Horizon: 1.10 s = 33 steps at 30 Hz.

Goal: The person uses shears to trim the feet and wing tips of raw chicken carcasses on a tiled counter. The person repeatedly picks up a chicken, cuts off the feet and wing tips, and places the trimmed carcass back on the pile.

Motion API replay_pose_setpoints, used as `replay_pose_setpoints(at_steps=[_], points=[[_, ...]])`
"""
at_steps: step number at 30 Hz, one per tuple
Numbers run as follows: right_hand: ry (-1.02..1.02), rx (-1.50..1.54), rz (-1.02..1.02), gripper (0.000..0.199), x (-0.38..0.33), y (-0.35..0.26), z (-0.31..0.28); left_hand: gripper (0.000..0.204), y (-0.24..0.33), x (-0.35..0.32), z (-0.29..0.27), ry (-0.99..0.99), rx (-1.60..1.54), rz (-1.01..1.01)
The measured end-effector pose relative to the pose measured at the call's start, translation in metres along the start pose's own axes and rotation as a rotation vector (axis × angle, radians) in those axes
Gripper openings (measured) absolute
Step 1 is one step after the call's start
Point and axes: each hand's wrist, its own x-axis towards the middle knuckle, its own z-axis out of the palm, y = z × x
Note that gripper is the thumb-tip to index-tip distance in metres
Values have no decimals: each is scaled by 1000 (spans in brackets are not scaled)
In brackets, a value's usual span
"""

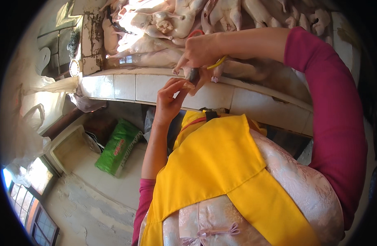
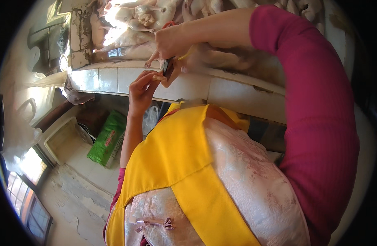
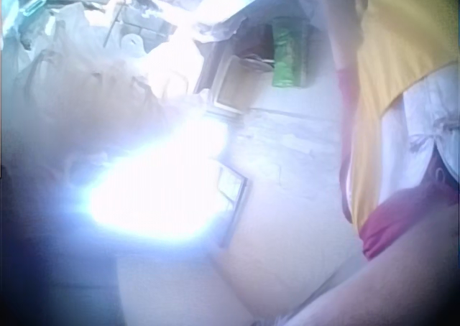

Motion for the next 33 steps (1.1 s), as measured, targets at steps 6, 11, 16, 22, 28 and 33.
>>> replay_pose_setpoints(at_steps=[6, 11, 16, 22, 28, 33], points=[[206, 160, -87, 19, -19, -6, 10, 11, 10, -8, -3, 39, -160, -114], [185, 132, -45, 20, 22, -33, 3, 12, 36, -9, -13, 115, -180, 0], [350, 185, 435, 20, -29, -3, 6, 16, 28, -21, -61, 263, -274, -86], [380, 362, 1209, 20, -122, -27, 17, 24, -17, 51, -122, 472, -316, -177], [361, 549, 1547, 25, -155, -72, 82, 73, -101, 132, -120, 237, 1005, 35], [357, 985, 1608, 49, -123, -68, 110, 84, -157, 143, 4, -380, 574, -545]])
